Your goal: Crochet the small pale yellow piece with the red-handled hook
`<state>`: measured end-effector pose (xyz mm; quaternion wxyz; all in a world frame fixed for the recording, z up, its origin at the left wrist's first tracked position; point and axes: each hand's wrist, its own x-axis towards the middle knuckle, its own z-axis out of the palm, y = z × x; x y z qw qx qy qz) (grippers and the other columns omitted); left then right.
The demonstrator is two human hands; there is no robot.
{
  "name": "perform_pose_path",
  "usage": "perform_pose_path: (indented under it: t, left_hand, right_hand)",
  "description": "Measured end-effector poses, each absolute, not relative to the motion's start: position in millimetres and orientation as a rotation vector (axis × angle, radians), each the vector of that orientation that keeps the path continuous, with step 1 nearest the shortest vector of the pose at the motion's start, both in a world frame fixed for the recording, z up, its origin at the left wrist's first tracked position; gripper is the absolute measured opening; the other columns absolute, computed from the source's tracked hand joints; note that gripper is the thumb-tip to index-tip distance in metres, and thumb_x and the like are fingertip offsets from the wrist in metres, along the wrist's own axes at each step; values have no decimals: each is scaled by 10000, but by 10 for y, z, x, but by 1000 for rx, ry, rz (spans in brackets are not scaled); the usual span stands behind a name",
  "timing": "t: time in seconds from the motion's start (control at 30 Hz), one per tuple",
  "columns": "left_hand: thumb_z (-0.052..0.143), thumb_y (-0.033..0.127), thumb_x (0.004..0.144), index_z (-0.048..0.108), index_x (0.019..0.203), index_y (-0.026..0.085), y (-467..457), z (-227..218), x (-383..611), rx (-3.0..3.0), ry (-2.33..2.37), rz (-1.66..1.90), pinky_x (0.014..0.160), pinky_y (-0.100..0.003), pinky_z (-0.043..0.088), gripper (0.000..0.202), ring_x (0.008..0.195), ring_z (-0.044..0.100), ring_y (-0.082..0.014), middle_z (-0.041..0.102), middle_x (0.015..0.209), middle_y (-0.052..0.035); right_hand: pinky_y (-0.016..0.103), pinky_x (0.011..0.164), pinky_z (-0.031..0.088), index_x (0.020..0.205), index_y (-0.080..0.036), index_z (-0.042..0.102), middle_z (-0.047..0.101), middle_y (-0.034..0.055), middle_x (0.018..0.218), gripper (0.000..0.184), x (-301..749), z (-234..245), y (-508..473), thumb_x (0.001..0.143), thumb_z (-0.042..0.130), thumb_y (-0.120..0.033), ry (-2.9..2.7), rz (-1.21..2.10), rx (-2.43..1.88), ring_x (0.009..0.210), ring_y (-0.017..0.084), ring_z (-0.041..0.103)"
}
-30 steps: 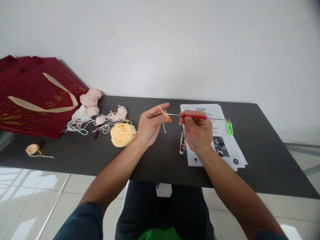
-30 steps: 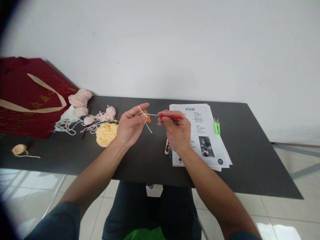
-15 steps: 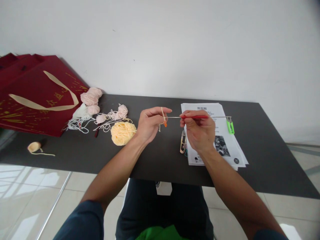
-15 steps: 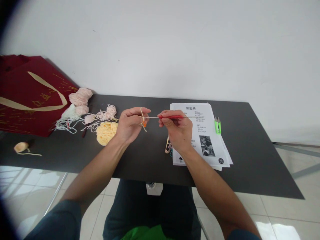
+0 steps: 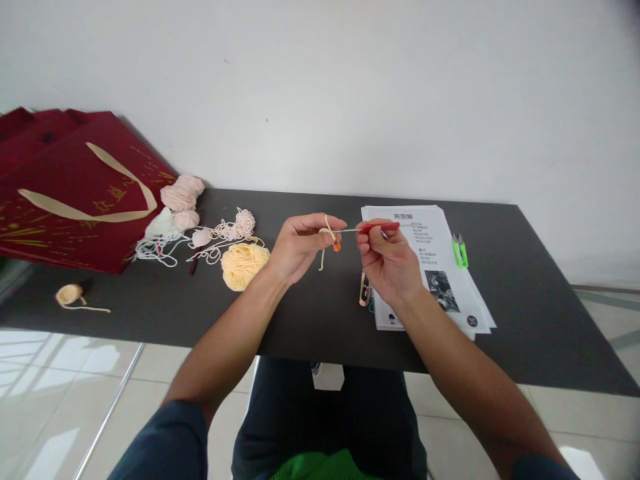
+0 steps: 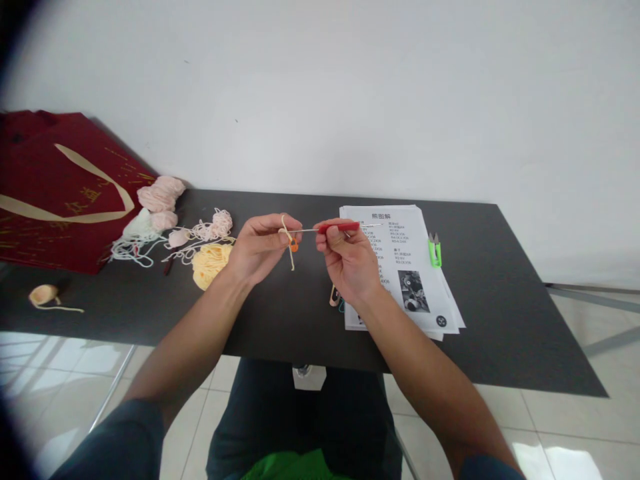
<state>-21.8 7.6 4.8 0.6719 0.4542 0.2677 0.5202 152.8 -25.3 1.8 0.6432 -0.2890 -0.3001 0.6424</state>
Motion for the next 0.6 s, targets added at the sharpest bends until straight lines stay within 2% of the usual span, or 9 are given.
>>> perform_pose_path:
  t: [0.1, 0.2, 0.43, 0.6]
  left_hand:
    - [885, 271, 739, 857, 903, 255, 74, 14, -198, 1253, 687, 1291, 812, -329, 537, 167, 871, 684, -178, 776, 921, -53]
    - [857, 260, 775, 856, 911, 258, 66, -7, -173, 1417, 795, 1338, 891, -351, 550, 137, 962, 706, -202, 793, 964, -57]
    - [820, 229, 768, 853, 886, 222, 34, -9, -143, 1364, 927, 1294, 797, -316, 562, 122, 839, 727, -185, 801, 898, -46]
    - [810, 201, 758, 835, 801, 204, -3, -2, -88, 1296, 909, 1335, 819, -297, 561, 50, 872, 732, -177, 809, 918, -48]
  right_hand:
    - [76, 746, 616, 868, -249, 791, 809, -42, 937, 208, 1486, -6, -258, 738, 935, -322, -592, 1496, -689, 739, 26, 723]
    - [89, 792, 631, 878, -249, 793, 820, -43, 943, 190, 1432, -27, -279, 752, 925, -301, -555, 1489, -693, 766, 34, 745]
    - [100, 800, 638, 881, -242, 795, 832, -30, 951, 151, 1390, -39, -302, 779, 902, -276, -541, 1471, -702, 776, 42, 751]
    - [121, 765, 651, 867, -255, 795, 834, -39, 951, 195, 1419, -41, -280, 734, 932, -295, -538, 1469, -699, 741, 46, 744]
